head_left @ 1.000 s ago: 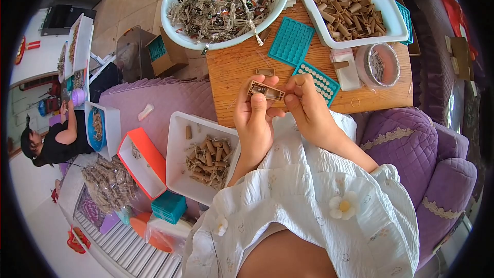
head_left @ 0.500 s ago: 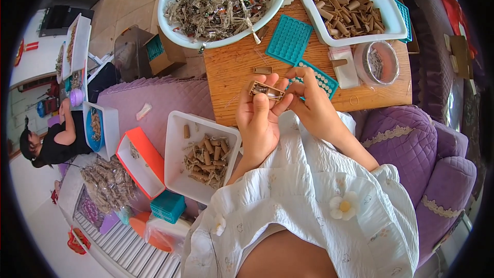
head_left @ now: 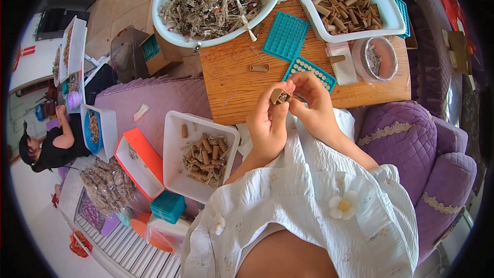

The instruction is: The person fills small cardboard tubes with various small components and pellets by hand.

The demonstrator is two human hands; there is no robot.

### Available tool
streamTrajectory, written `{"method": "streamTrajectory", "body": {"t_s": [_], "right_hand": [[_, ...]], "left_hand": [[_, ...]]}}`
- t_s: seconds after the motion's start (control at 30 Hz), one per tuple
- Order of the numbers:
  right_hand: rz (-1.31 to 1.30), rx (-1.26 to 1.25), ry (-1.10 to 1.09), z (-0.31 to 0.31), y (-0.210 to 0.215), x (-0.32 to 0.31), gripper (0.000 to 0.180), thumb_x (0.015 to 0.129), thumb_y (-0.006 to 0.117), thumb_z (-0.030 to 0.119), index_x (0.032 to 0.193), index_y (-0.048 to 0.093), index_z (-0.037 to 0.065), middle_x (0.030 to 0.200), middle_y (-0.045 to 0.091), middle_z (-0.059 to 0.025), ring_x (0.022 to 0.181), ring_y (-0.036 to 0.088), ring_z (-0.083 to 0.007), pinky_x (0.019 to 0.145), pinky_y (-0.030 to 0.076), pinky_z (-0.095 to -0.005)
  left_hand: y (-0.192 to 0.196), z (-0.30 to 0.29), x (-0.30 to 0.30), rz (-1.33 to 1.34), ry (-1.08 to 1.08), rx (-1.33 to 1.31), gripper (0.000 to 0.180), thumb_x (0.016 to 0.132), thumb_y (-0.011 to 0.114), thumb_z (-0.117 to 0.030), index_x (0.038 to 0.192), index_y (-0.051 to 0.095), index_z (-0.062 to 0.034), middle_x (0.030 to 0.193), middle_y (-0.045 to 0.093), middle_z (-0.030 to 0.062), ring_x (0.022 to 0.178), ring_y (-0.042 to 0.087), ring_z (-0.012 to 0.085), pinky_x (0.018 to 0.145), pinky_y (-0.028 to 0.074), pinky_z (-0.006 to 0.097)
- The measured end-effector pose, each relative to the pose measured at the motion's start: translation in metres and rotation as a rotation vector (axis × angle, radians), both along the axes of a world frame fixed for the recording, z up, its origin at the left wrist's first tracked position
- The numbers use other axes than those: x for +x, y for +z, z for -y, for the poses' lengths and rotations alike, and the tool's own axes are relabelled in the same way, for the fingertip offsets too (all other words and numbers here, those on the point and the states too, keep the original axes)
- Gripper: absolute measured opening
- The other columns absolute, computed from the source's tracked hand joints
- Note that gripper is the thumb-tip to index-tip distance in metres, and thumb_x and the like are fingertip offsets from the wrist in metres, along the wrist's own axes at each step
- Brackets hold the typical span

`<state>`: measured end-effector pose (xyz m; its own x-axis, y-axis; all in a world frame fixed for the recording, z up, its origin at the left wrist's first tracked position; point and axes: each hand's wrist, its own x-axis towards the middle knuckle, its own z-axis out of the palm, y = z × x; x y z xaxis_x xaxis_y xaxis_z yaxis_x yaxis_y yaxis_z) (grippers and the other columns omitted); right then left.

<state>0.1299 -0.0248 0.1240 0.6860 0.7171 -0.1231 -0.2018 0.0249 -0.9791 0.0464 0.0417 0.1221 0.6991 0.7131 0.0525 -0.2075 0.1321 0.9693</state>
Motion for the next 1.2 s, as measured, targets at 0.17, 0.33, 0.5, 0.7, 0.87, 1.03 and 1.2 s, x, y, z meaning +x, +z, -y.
{"method": "streamTrajectory", "body": {"t_s": [0.17,0.33,0.5,0.7,0.87,1.03,1.2], "right_hand": [[-0.008,-0.163,0.062,0.003,-0.025,-0.001,0.021,0.07,0.058,0.003,0.088,0.049,-0.001,0.081,0.056,-0.006,0.076,0.056,-0.0121,0.072,0.045,-0.0256],[0.067,-0.195,0.193,0.021,-0.051,0.016,0.029,0.07,0.062,0.006,0.096,0.05,0.001,0.087,0.057,-0.006,0.077,0.057,-0.0136,0.07,0.045,-0.0252],[0.586,-0.602,0.086,0.08,-0.074,0.05,0.056,0.063,0.068,0.011,0.113,0.041,0.005,0.106,0.05,-0.0125,0.096,0.051,-0.0246,0.081,0.041,-0.0318],[0.764,-0.819,0.092,0.087,-0.08,0.044,0.087,0.056,0.072,0.017,0.127,0.024,0.008,0.121,0.039,-0.0139,0.111,0.037,-0.0302,0.092,0.033,-0.0357],[0.822,-0.805,0.049,0.083,-0.086,0.039,0.089,0.053,0.073,0.019,0.127,0.024,0.007,0.114,0.043,-0.0173,0.108,0.038,-0.0324,0.091,0.032,-0.0374],[0.9,-0.859,0.072,0.074,-0.083,0.038,0.088,0.052,0.073,0.019,0.126,0.027,0.007,0.112,0.045,-0.016,0.104,0.04,-0.0318,0.089,0.034,-0.0378],[0.985,-0.833,0.074,0.067,-0.088,0.039,0.085,0.051,0.072,0.021,0.124,0.03,0.006,0.116,0.044,-0.014,0.103,0.042,-0.0298,0.087,0.034,-0.0386]], "left_hand": [[-0.027,0.006,-0.005,-0.128,-0.012,-0.05,0.024,0.084,0.045,-0.006,0.106,0.045,0.0039,0.098,0.056,0.0135,0.089,0.055,0.0182,0.08,0.041,0.026],[-0.041,0.004,-0.002,-0.132,-0.074,-0.221,0.029,0.085,0.043,-0.006,0.113,0.04,0.0017,0.099,0.055,0.0143,0.086,0.056,0.0183,0.079,0.044,0.028],[-0.049,-0.007,-0.009,-0.167,-0.033,-0.398,0.033,0.084,0.047,-0.009,0.114,0.04,0.0019,0.099,0.054,0.0139,0.087,0.056,0.019,0.075,0.047,0.029],[-0.057,-0.008,-0.017,-0.24,-0.05,-0.457,0.033,0.085,0.048,-0.012,0.114,0.041,0.0018,0.098,0.055,0.0141,0.082,0.058,0.0193,0.072,0.049,0.029],[-0.066,0.006,-0.023,-0.244,-0.13,-0.531,0.034,0.085,0.047,-0.014,0.116,0.04,-0.0019,0.098,0.055,0.0148,0.082,0.059,0.0199,0.073,0.049,0.029],[-0.066,0.011,-0.026,-0.266,-0.179,-0.591,0.034,0.084,0.049,-0.014,0.115,0.041,-0.0019,0.097,0.056,0.0128,0.081,0.059,0.0177,0.071,0.048,0.027],[-0.071,0.014,-0.031,-0.342,-0.565,-0.533,0.032,0.083,0.052,-0.017,0.11,0.046,-0.0023,0.094,0.057,0.0087,0.078,0.056,0.0117,0.073,0.044,0.023]]}}
